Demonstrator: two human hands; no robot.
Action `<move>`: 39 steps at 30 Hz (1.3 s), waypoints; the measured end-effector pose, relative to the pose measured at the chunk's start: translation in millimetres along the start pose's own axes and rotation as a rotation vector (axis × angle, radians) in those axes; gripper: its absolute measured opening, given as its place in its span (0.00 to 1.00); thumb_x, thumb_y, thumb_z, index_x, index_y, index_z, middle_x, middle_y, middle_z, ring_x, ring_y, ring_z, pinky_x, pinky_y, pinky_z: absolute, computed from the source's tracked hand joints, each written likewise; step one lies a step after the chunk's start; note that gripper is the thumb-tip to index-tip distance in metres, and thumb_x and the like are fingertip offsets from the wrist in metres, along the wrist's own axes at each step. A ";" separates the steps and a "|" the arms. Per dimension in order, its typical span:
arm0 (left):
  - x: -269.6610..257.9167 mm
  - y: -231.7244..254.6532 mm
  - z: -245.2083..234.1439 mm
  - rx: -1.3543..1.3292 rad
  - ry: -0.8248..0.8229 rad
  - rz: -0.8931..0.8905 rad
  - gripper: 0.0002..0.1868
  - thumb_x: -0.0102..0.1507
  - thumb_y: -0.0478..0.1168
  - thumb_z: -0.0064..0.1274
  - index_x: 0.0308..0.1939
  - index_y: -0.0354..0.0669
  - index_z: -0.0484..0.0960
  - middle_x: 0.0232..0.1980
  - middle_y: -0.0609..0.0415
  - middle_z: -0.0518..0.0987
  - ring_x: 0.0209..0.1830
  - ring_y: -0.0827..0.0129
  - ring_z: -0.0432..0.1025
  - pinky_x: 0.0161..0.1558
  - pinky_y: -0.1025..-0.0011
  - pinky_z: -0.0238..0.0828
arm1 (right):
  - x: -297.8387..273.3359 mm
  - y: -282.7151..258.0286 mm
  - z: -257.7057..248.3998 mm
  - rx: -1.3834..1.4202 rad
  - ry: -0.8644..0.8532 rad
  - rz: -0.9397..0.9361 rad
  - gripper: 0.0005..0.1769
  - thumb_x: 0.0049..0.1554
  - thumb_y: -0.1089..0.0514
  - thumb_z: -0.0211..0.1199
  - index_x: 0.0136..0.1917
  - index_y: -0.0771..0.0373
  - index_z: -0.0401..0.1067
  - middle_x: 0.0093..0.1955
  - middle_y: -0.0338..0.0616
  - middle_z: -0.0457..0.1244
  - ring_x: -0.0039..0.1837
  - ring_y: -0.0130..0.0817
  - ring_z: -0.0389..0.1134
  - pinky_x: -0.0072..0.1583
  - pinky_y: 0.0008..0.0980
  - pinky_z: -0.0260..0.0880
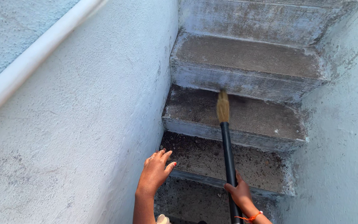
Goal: The person sweeps concrete stairs using a broom, moving dirt and debris down the steps.
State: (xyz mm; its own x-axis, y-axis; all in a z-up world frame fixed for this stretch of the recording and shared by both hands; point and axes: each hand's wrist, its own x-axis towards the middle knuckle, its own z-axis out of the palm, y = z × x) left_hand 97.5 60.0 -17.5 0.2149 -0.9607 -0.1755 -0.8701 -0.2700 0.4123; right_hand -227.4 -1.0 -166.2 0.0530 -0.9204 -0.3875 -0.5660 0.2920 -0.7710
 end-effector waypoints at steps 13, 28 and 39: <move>-33.5 -25.4 -22.2 -0.046 0.009 -0.126 0.30 0.65 0.58 0.50 0.70 0.55 0.71 0.74 0.53 0.67 0.75 0.60 0.58 0.74 0.59 0.52 | 2.9 -68.8 91.2 0.053 -0.262 0.014 0.49 0.49 0.61 0.69 0.79 0.63 0.51 0.41 0.56 0.69 0.29 0.42 0.69 0.32 0.41 0.72; -37.9 -62.5 -21.4 -0.030 0.152 -0.047 0.30 0.65 0.57 0.52 0.68 0.51 0.71 0.72 0.50 0.67 0.75 0.58 0.58 0.71 0.54 0.52 | 37.9 -95.4 93.0 0.017 -0.370 -0.025 0.39 0.48 0.61 0.70 0.71 0.71 0.61 0.34 0.53 0.66 0.27 0.39 0.68 0.31 0.38 0.71; -33.2 -72.4 -23.3 -0.031 0.100 -0.069 0.31 0.65 0.57 0.51 0.70 0.52 0.70 0.74 0.51 0.66 0.76 0.56 0.57 0.72 0.52 0.52 | 74.5 -125.4 111.2 -0.133 -0.290 -0.092 0.41 0.49 0.59 0.69 0.72 0.68 0.57 0.37 0.50 0.67 0.30 0.41 0.70 0.32 0.40 0.73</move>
State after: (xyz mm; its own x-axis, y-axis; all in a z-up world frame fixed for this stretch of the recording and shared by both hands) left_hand 163.7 109.9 -20.8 0.3183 -0.9410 -0.1151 -0.8381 -0.3361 0.4298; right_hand -61.1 -77.2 -154.6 0.3304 -0.8231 -0.4618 -0.6497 0.1566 -0.7439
